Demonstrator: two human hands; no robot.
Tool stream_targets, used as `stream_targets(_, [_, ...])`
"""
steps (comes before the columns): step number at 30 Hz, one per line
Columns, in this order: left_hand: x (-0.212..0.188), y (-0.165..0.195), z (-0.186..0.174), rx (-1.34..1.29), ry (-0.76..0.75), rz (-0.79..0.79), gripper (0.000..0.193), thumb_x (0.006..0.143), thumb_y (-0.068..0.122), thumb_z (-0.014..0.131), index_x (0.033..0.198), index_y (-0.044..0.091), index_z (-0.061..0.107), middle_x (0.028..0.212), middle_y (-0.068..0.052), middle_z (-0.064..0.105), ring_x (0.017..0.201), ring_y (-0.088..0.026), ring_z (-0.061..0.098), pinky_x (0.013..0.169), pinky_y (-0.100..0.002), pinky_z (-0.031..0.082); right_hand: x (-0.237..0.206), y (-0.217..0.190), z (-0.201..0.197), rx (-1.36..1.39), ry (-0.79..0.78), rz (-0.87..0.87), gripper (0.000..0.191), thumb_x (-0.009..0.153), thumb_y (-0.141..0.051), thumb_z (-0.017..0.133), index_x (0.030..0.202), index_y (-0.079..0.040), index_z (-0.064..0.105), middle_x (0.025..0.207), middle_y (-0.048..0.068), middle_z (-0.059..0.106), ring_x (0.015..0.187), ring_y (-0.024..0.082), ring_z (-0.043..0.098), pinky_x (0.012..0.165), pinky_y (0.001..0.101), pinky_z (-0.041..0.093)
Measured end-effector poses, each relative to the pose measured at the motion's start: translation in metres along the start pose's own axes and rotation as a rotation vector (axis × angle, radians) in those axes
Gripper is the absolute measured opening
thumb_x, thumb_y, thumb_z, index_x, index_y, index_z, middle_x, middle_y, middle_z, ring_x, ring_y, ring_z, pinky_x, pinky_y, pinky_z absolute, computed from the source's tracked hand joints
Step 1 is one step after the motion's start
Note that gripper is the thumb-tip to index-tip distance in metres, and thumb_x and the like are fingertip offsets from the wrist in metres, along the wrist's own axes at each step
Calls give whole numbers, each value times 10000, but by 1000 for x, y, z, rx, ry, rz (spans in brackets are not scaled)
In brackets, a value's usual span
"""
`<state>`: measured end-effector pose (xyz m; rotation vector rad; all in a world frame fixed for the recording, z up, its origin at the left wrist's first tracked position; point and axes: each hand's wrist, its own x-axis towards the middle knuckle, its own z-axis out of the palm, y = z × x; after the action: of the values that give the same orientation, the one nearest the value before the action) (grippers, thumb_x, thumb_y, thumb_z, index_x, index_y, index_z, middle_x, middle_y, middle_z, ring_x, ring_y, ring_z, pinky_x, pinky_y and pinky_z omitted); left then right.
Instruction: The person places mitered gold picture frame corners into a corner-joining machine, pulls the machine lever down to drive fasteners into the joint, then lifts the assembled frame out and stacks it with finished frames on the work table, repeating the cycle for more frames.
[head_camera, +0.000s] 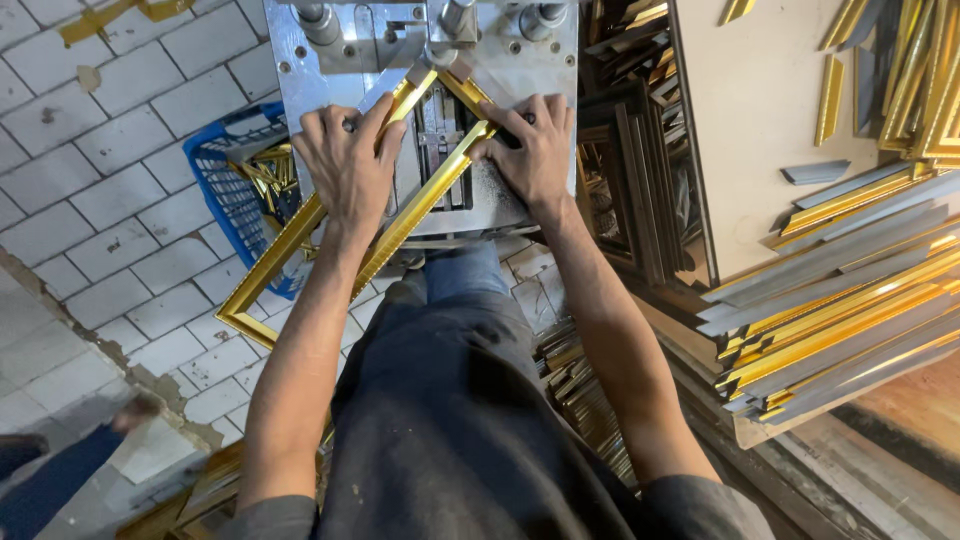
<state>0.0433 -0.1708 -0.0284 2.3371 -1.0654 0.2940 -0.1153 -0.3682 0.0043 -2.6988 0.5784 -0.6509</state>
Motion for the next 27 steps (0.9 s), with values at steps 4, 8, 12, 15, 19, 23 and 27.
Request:
stream_targets(4, [-2,1,-8,-15,-41,-16,413,944,395,893,1307,237,775,969,-7,530,985,-250,436,855,-456,358,-4,3,2,38,-27,29,561,636,-485,939,1077,-162,811,925,9,581,931,268,462,870,415,388])
stream_targets(8, [6,4,-9,12,-31,27,289,926,371,878,1191,281,808,944,5,540,966,-264,450,844,-466,360,0,1,2,30,46,-9,526,654,-475,918,1086,-199,802,958,-9,584,944,249,483,887,411,399])
stream_targets(12, [14,8,-13,25,8,-16,158,943,373,868,1065,296,801,982,5,560,1006,-264,486,885,-488,372,5,-2,-3,-10,42,-33,538,665,-485,895,1108,-204,771,1001,3,588,998,265,511,895,422,398])
stream_targets(15, [12,12,-15,-10,-76,-54,211,965,373,865,1154,287,826,970,-5,544,990,-266,480,872,-476,370,3,-2,-10,-8,-68,29,532,710,-455,873,1157,-197,748,1087,24,592,1060,279,518,920,433,400])
stream_targets(19, [10,11,-6,-10,-26,-44,216,939,364,873,1141,297,835,981,8,548,1005,-266,486,881,-468,372,9,4,-11,-13,-79,10,510,701,-456,848,1133,-218,718,1116,36,584,1089,293,514,926,459,390])
stream_targets(23, [7,6,-7,22,-95,-20,320,943,381,875,1231,286,772,1039,-35,546,1026,-307,489,893,-472,386,5,1,-15,-17,-70,-45,479,771,-468,808,1217,-311,734,1272,40,559,1203,299,483,986,477,385])
stream_targets(27, [-24,-10,-59,-15,-221,67,835,907,482,851,1574,100,524,1182,-215,543,1093,-407,517,890,-542,419,-14,2,-38,-88,-108,-160,381,798,-528,771,1135,-355,735,1413,29,546,1304,344,434,1002,561,359])
